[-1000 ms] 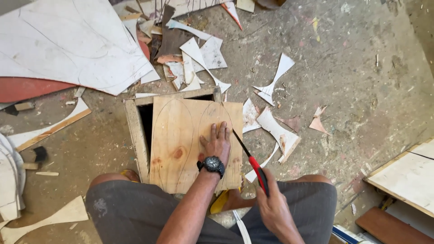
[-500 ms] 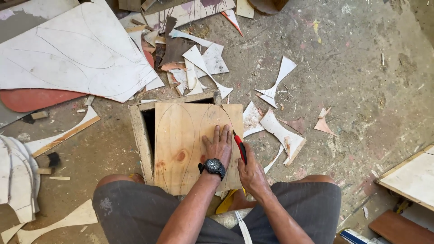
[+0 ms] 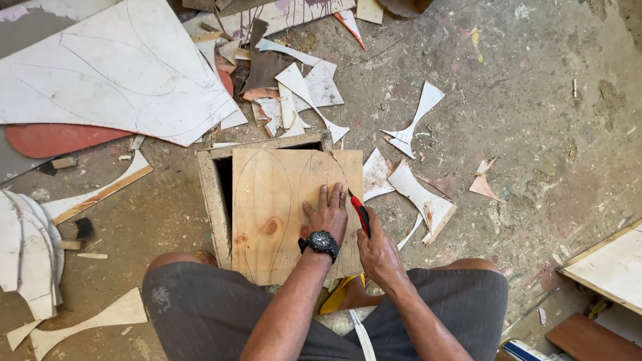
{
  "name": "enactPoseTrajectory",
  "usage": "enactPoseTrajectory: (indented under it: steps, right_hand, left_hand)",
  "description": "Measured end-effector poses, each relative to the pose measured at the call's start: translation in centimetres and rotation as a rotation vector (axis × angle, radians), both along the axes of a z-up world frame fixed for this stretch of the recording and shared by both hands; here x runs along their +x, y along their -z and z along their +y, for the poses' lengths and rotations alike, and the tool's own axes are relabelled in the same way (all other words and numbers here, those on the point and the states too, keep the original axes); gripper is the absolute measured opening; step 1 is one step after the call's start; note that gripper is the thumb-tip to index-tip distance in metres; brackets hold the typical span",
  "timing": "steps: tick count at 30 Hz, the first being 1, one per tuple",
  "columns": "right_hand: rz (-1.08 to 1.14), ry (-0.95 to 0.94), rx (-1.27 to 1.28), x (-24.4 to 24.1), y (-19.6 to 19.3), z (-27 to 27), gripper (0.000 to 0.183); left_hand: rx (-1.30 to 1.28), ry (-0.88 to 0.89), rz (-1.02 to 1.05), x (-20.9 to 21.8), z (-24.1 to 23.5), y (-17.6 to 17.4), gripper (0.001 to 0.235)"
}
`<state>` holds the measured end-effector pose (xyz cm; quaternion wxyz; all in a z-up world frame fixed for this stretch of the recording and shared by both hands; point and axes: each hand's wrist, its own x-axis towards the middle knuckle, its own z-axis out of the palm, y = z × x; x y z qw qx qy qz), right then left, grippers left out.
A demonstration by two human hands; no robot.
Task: Using a hand saw to cut a curved shape out of a plywood board on a workshop floor.
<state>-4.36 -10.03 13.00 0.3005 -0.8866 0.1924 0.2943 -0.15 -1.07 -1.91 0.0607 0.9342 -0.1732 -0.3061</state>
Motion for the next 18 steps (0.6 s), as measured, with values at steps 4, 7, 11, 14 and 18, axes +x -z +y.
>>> enactPoseTrajectory:
  steps: [4, 7, 11, 14, 18]
  right_hand:
    - [0.013, 0.020, 0.022, 0.9, 0.3, 0.6, 0.059]
    - [-0.004, -0.026, 0.013, 1.6, 1.1, 0.8, 0.058]
    - [0.008, -0.043, 0.001, 0.9, -1.3, 1.0, 0.059]
    - [-0.008, 0.001, -0.022, -1.7, -4.1, 0.2, 0.058]
    - [-0.001, 0.136, -0.035, -5.9, -7.9, -0.3, 0.055]
  left_hand:
    - [0.131, 0.064, -0.026, 0.0, -0.2, -0.4, 0.111]
    - [0.031, 0.014, -0.019, -0.3, 0.1, -0.3, 0.110]
    - [-0.117, -0.091, -0.100, -0.8, -0.4, 2.0, 0.087]
    - [-0.151, -0.137, -0.150, 0.0, -0.7, 1.3, 0.095]
    - [-0.065, -0.084, -0.080, 0.2, 0.5, -1.0, 0.135]
